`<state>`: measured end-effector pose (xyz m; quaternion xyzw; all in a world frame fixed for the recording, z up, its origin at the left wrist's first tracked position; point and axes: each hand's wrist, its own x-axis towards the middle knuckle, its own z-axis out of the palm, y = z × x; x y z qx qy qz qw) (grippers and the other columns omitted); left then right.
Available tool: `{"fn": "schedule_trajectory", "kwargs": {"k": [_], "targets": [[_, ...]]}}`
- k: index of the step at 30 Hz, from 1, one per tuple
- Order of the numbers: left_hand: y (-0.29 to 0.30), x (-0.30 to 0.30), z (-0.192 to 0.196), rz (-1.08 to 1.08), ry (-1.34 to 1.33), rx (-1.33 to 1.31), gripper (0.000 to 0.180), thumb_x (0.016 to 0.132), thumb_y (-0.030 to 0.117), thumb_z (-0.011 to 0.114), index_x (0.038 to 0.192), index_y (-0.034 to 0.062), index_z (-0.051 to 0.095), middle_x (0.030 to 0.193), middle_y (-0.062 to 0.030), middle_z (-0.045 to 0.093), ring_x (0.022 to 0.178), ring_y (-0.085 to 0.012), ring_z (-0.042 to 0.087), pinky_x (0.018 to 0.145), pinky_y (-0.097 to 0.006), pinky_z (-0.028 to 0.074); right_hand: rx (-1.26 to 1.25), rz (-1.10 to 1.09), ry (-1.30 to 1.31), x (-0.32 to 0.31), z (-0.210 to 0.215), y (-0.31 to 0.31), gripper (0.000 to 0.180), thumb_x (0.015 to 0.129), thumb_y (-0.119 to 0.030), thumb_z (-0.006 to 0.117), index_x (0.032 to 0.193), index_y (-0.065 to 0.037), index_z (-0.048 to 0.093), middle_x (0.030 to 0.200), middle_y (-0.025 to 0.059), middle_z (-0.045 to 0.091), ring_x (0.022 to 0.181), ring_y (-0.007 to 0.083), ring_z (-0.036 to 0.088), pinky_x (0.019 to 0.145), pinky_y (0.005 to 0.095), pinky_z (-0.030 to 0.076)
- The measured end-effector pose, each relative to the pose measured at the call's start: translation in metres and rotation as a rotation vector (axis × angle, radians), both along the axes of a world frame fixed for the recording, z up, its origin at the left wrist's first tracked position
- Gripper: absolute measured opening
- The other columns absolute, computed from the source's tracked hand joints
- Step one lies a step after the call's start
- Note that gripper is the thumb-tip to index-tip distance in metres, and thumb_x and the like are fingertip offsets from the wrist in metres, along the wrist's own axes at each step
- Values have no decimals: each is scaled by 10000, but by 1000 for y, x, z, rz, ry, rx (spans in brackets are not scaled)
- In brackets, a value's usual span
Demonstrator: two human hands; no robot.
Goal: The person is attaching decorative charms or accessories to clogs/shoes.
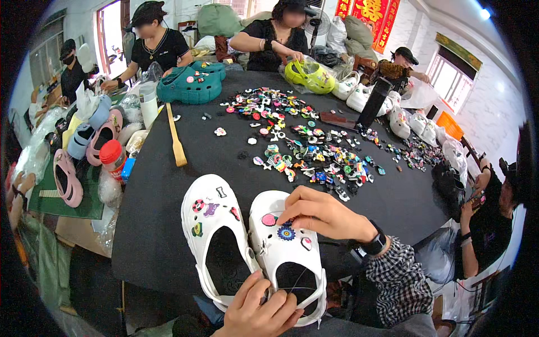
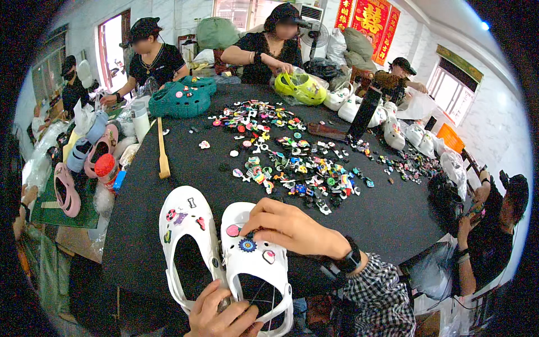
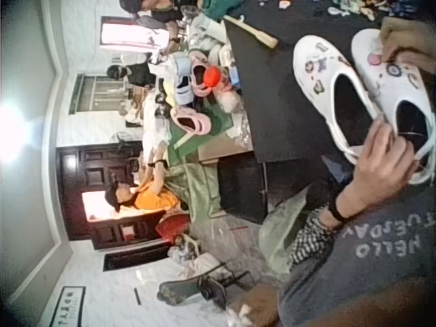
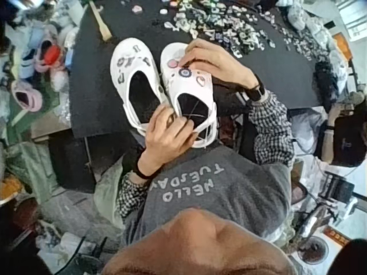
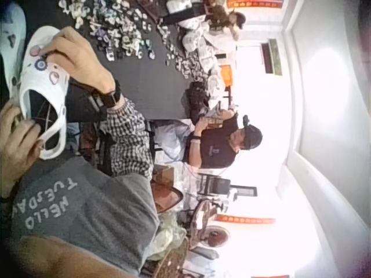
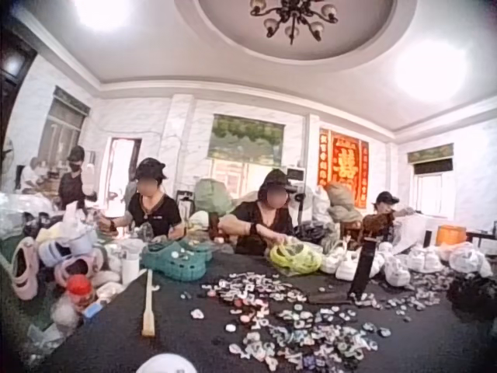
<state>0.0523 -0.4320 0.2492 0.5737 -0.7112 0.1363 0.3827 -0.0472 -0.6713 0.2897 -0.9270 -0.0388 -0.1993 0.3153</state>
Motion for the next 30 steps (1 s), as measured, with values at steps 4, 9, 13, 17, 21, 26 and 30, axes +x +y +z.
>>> {"fn": "schedule_trajectory", "kwargs": {"k": [4, 9, 13, 17, 21, 26, 30], "targets": [[-2, 2, -1, 10, -27, -29, 204, 831, 269, 656, 835, 67, 685, 866, -74, 611, 967, -323, 578, 959, -484, 482, 140, -72, 58, 11, -9, -5, 95, 911, -79, 618, 985, -25, 646, 931, 113, 578, 863, 269, 602, 743, 354, 492], [-3, 2, -1, 17, -38, -46, 217, 861, 277, 624, 833, 71, 687, 850, -75, 612, 965, -321, 582, 952, -482, 489, 2, -288, -59, 29, -7, 15, 166, 889, -157, 653, 843, -20, 571, 756, 127, 584, 675, 345, 606, 607, 417, 484], [-3, 1, 2, 14, -32, -25, 209, 854, 274, 629, 837, 74, 689, 861, -74, 610, 964, -321, 580, 960, -483, 485, -218, -170, -57, 31, -7, 3, 245, 867, -241, 677, 856, -27, 557, 764, 106, 555, 705, 309, 601, 608, 416, 484], [-2, 0, 1, 13, -25, -3, 206, 829, 275, 652, 846, 73, 687, 876, -72, 606, 970, -320, 574, 965, -484, 484, -380, -145, -107, 34, -2, -4, 253, 871, -264, 671, 819, -50, 548, 781, 84, 517, 727, 282, 589, 600, 413, 485], [0, -1, -1, 16, -20, 8, 214, 807, 281, 667, 848, 72, 684, 873, -72, 600, 979, -322, 567, 962, -486, 485, -435, 12, -71, 41, 3, -5, 248, 864, -261, 669, 803, -57, 541, 826, 74, 499, 799, 265, 574, 651, 411, 491], [1, 0, -1, 3, -10, 18, 229, 793, 288, 679, 852, 67, 681, 873, -77, 593, 978, -336, 563, 954, -489, 491, -324, 151, -163, 62, 4, -7, 258, 849, -237, 677, 773, -26, 549, 908, 87, 519, 846, 279, 553, 698, 403, 494], [-2, 1, -2, 3, -14, 12, 227, 803, 285, 674, 858, 65, 679, 872, -81, 590, 982, -343, 566, 949, -488, 496, -507, 83, -104, 73, 2, -13, 259, 854, -236, 670, 759, -8, 593, 861, 97, 579, 824, 274, 585, 665, 385, 501]]}}
